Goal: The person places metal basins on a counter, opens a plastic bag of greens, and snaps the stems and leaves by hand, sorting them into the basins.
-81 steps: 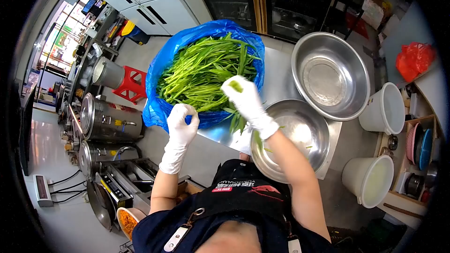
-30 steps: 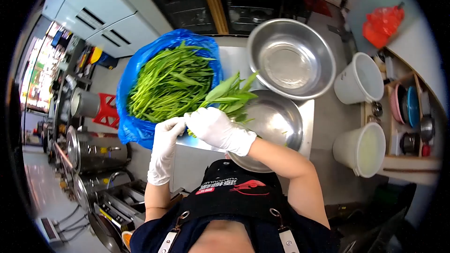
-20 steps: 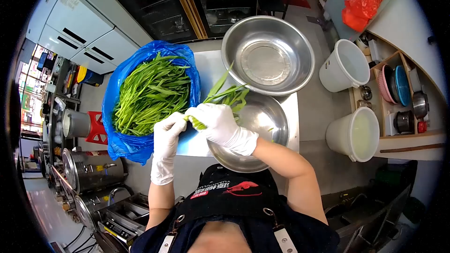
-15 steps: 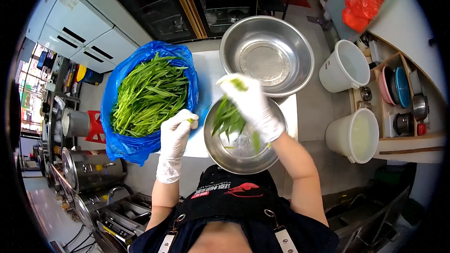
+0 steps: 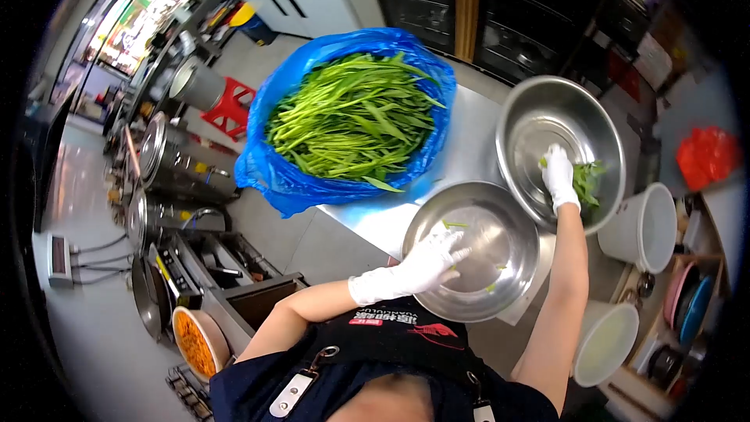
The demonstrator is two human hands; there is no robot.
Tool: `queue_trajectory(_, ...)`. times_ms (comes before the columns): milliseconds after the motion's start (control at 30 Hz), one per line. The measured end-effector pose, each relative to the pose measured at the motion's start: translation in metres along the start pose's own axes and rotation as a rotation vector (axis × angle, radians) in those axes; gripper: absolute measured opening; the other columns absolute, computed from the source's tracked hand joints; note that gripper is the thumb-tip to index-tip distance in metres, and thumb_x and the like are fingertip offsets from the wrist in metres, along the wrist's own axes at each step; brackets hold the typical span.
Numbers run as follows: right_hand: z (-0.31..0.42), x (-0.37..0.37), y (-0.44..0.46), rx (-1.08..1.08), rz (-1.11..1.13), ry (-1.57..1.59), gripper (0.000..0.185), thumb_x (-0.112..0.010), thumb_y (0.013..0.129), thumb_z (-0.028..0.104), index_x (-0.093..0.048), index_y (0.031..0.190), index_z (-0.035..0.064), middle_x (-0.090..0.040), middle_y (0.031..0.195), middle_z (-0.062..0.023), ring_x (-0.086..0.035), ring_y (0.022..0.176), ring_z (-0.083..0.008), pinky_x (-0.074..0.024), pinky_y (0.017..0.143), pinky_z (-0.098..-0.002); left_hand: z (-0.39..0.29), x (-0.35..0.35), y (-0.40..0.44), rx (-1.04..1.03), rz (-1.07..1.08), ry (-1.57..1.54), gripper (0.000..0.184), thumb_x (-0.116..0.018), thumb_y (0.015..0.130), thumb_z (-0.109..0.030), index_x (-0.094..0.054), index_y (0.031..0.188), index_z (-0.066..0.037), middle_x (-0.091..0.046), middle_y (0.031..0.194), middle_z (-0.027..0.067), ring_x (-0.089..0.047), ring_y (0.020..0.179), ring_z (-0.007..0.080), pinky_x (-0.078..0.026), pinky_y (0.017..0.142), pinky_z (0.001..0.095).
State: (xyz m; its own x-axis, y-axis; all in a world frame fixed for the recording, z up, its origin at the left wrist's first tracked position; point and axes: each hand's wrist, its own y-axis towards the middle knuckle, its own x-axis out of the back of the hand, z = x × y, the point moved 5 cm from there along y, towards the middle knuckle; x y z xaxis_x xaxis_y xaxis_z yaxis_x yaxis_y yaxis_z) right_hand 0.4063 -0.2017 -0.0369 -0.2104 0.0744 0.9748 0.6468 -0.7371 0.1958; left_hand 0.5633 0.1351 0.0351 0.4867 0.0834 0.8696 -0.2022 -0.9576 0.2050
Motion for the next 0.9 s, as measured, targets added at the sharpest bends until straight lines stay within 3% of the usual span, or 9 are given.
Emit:
queue_trajectory(67, 0.002, -0.036, -0.001, 0.003, 0.304, -0.082, 0.015, -0.074, 0.071, 0.014, -0.069, 0.085, 0.0097, -0.065, 0.100, -0.0142, -0.060, 0.093, -0.0329, -0.0494, 0.079, -0.0425, 0.022, 0.063, 0.002, 0.066, -0.174, -0.116, 0.042, -0.070, 0.076, -0.023, -0.063, 0.114, -0.005, -0.064, 0.105, 0.0173, -0.062, 0.095, 0.0347, -0.050, 0.079, 0.0436)
queue_trajectory(133, 0.010, -0.042, -0.002, -0.048, 0.367, -0.084, 0.019, -0.075, 0.072, 0.019, -0.070, 0.089, 0.0120, -0.066, 0.103, -0.0119, -0.059, 0.097, -0.0314, -0.0477, 0.083, -0.0428, 0.049, 0.139, -0.007, 0.188, -0.312, 0.020, 0.025, -0.069, 0.077, -0.012, -0.065, 0.101, -0.007, -0.066, 0.098, 0.0115, -0.062, 0.087, 0.0301, -0.048, 0.076, 0.0428)
queue_trajectory(200, 0.016, -0.031, -0.001, -0.108, 0.357, -0.056, 0.025, -0.079, 0.069, 0.024, -0.069, 0.089, 0.0117, -0.066, 0.099, -0.0091, -0.057, 0.102, -0.0304, -0.0464, 0.087, -0.0442, 0.086, 0.201, -0.030, 0.248, -0.791, 0.258, 0.014, -0.069, 0.074, 0.003, -0.067, 0.088, -0.002, -0.065, 0.081, 0.0115, -0.061, 0.071, 0.0297, -0.049, 0.066, 0.0369)
queue_trajectory(267, 0.028, -0.010, 0.003, -0.129, 0.450, -0.067, 0.047, -0.082, 0.068, 0.030, -0.067, 0.108, 0.0114, -0.064, 0.109, -0.0109, -0.056, 0.110, -0.0299, -0.0452, 0.093, -0.0426, 0.123, 0.248, -0.042, 0.292, -0.924, 0.402, 0.010, -0.069, 0.077, 0.000, -0.065, 0.086, -0.003, -0.062, 0.082, 0.0118, -0.059, 0.072, 0.0302, -0.048, 0.065, 0.0376)
queue_trajectory(367, 0.052, 0.029, 0.004, -0.100, 0.449, -0.042, 0.059, -0.081, 0.070, 0.029, -0.063, 0.123, 0.0082, -0.058, 0.124, -0.0155, -0.053, 0.118, -0.0316, -0.0431, 0.100, -0.0404, 0.171, 0.276, -0.040, 0.413, -0.730, 0.488, 0.012, -0.072, 0.076, -0.004, -0.068, 0.087, -0.003, -0.062, 0.082, 0.0092, -0.060, 0.081, 0.0277, -0.048, 0.072, 0.0359)
queue_trajectory(500, 0.057, 0.045, 0.009, -0.078, 0.242, 0.088, 0.049, -0.076, 0.075, 0.024, -0.063, 0.117, 0.0033, -0.058, 0.124, -0.0169, -0.053, 0.118, -0.0333, -0.0427, 0.099, -0.0409, 0.208, 0.270, -0.030, 0.424, -0.428, 0.377, 0.017, -0.074, 0.074, -0.008, -0.072, 0.089, -0.003, -0.064, 0.088, 0.0095, -0.061, 0.089, 0.0279, -0.049, 0.078, 0.0367)
queue_trajectory(667, 0.122, 0.112, 0.007, 0.015, -0.025, 0.241, 0.037, -0.070, 0.080, 0.018, -0.064, 0.113, 0.0020, -0.059, 0.121, -0.0166, -0.054, 0.115, -0.0335, -0.0426, 0.099, -0.0410, 0.199, 0.289, -0.026, 0.341, -0.474, 0.220, 0.016, -0.071, 0.079, -0.007, -0.070, 0.093, 0.000, -0.066, 0.089, 0.0075, -0.063, 0.087, 0.0218, -0.049, 0.081, 0.0313)
queue_trajectory(733, 0.154, 0.137, 0.003, 0.059, -0.118, 0.360, 0.034, -0.069, 0.081, 0.017, -0.064, 0.111, 0.0019, -0.060, 0.119, -0.0162, -0.054, 0.114, -0.0334, -0.0427, 0.099, -0.0408, 0.202, 0.290, -0.031, 0.688, -0.448, -0.358, 0.018, -0.071, 0.083, -0.014, -0.070, 0.095, 0.000, -0.068, 0.085, 0.0059, -0.062, 0.078, 0.0155, -0.048, 0.075, 0.0273)
queue_trajectory(900, 0.244, 0.179, -0.005, 0.258, -0.306, 0.582, 0.030, -0.070, 0.078, 0.009, -0.066, 0.108, 0.0037, -0.063, 0.113, -0.0145, -0.059, 0.104, -0.0321, -0.0477, 0.092, -0.0397, 0.171, 0.282, -0.029, 0.702, -0.357, -0.772, 0.014, -0.071, 0.083, -0.014, -0.069, 0.090, -0.002, -0.065, 0.081, -0.0020, -0.054, 0.072, 0.0063, -0.043, 0.068, 0.0215)
